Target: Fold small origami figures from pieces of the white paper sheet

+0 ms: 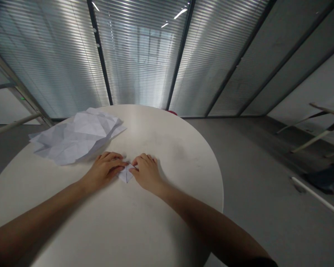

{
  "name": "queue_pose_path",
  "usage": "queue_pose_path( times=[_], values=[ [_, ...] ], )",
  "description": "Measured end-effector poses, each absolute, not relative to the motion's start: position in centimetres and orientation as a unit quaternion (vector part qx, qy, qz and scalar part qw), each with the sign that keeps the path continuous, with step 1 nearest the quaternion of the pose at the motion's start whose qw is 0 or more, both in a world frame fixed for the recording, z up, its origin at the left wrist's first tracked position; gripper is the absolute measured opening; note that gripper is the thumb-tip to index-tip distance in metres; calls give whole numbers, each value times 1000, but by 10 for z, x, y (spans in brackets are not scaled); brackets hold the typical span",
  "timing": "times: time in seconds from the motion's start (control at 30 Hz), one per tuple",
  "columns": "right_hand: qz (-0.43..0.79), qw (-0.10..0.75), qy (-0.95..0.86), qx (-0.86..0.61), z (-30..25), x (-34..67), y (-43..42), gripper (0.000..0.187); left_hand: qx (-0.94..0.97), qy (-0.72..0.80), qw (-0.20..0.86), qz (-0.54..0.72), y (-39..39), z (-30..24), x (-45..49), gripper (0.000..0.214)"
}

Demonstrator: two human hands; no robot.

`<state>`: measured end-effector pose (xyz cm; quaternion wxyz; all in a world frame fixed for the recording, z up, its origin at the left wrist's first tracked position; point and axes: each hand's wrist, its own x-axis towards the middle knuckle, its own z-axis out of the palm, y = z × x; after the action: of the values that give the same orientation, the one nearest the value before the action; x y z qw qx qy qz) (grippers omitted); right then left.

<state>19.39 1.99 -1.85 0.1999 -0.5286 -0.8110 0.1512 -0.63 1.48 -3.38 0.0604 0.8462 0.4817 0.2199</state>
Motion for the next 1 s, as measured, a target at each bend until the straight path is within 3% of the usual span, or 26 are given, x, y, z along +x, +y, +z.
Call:
queue_pose_path(
  times=[0.2,0.47,0.7,0.8,1.0],
  values=[
    [189,196,-798,-538,-20,190,24,9,807,540,81,225,17,-35,-9,36],
    [228,242,-789,-516,-23,186,22,10,776,564,137,247,14,-31,-2,21],
    [284,321,-763,-484,-23,185,20,9,659,547,364,366,10,-39,1,30],
    [279,379,-746,-471,-21,184,17,6,603,523,408,442,7,-36,3,36],
    [432,458,-658,-413,-24,183,18,13,622,511,346,482,-1,-20,4,25]
  ],
)
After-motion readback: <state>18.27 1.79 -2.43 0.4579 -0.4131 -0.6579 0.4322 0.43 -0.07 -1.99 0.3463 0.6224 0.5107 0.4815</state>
